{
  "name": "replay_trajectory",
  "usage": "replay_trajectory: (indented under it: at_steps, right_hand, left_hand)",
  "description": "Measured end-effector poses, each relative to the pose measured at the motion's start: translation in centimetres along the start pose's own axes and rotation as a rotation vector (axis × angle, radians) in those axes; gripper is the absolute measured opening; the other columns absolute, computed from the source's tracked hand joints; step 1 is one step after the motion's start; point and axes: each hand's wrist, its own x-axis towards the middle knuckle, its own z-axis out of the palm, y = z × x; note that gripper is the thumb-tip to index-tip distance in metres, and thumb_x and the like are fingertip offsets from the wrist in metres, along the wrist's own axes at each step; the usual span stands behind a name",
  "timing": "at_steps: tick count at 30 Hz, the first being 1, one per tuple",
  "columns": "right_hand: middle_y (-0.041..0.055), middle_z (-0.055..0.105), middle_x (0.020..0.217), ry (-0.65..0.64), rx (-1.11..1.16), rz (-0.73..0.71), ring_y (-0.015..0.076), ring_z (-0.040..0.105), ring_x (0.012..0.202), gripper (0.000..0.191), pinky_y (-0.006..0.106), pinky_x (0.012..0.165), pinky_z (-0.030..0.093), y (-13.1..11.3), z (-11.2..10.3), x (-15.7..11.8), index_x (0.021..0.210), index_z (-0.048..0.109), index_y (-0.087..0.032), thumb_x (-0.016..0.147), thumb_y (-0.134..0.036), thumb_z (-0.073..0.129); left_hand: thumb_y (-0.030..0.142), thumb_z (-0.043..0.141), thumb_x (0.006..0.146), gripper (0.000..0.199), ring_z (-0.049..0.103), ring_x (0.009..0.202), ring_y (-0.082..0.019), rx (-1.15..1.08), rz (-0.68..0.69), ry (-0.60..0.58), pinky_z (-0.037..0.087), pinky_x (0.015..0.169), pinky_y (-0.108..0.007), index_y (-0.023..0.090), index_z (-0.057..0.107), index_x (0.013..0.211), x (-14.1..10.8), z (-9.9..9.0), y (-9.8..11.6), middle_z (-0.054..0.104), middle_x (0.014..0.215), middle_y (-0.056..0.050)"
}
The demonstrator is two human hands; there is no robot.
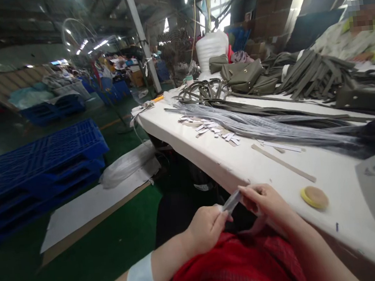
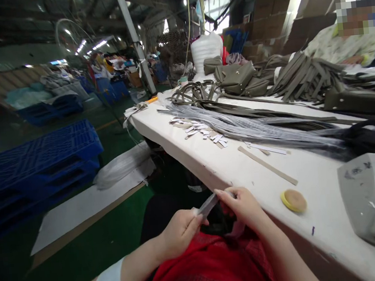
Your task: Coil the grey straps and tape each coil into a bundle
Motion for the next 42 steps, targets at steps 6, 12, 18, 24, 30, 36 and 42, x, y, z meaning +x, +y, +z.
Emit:
replay_trajectory:
  at_steps: [6,12,18,24,30,36,42]
  right_hand:
    - [0.0063,0.064,0.117,-0.147,-0.179,-0.327,0.0236,0.056,0.108,0.039,0.036,0.097,0.041,-0.6,2.6,-1.1,0.115,0.062,-0.024,0.077,-0.018,0.056]
    - [-0.0041,0.047,0.058,-0.608,0.071,-0.124,0.0091,0.043,0.055,0.035,0.019,0.052,0.035,-0.4,9.0,-4.6,0.065,0.055,-0.017,0.087,-0.044,0.055]
    - [-0.0048,0.038,0.044,-0.321,0.217,-0.145,0.0065,0.032,0.040,0.060,0.020,0.042,0.028,-3.1,2.9,-4.2,0.066,0.063,-0.014,0.088,-0.065,0.042]
    - [0.0108,0.063,0.115,0.240,-0.302,-0.386,0.0250,0.055,0.108,0.040,0.037,0.096,0.042,-2.5,0.2,-0.8,0.114,0.063,-0.019,0.074,-0.024,0.061]
    - [0.0000,0.058,0.069,-0.403,0.011,-0.273,0.0121,0.053,0.062,0.030,0.022,0.059,0.044,-1.0,7.4,-2.5,0.088,0.068,-0.017,0.093,-0.034,0.043]
    - [-0.0035,0.044,0.051,-0.596,0.240,-0.188,0.0065,0.036,0.045,0.054,0.019,0.043,0.027,-2.0,4.9,-4.7,0.079,0.070,-0.012,0.089,-0.060,0.046]
    - [0.0096,0.067,0.094,0.180,-0.381,-0.402,0.0246,0.061,0.088,0.030,0.037,0.078,0.050,-2.2,0.5,-1.7,0.105,0.065,-0.017,0.082,-0.036,0.057]
  left_hand:
    - [0.064,0.045,0.087,0.055,0.034,0.036,-0.009,-0.750,-0.189,-0.074,0.029,0.042,-0.022,0.013,0.063,0.080,0.2,0.3,0.9,0.035,0.043,0.007]
    - [0.046,0.037,0.097,0.039,0.058,0.077,-0.017,-0.426,0.161,0.638,0.045,0.092,-0.036,0.019,0.058,0.117,0.7,-2.7,1.8,0.056,0.075,-0.002]
    - [0.047,0.039,0.095,0.045,0.062,0.087,-0.025,0.495,0.556,0.577,0.047,0.084,-0.040,0.014,0.064,0.113,0.5,-3.3,-4.0,0.068,0.089,-0.012]
    - [0.062,0.030,0.093,0.061,0.036,0.035,-0.010,-0.247,-0.116,0.158,0.030,0.043,-0.023,0.016,0.061,0.069,0.4,0.3,-1.4,0.039,0.039,0.004]
    - [0.059,0.034,0.094,0.055,0.050,0.047,-0.012,-0.780,-0.035,0.330,0.044,0.058,-0.026,0.013,0.064,0.098,0.4,-0.6,3.8,0.045,0.049,0.004]
    - [0.058,0.033,0.093,0.058,0.060,0.084,-0.025,0.332,0.558,0.526,0.044,0.087,-0.042,0.011,0.064,0.106,1.2,-3.3,-0.3,0.064,0.083,-0.011]
    - [0.048,0.018,0.099,0.066,0.052,0.053,-0.015,0.453,0.125,0.330,0.037,0.056,-0.027,0.016,0.063,0.063,0.8,-2.5,-0.4,0.055,0.054,-0.004]
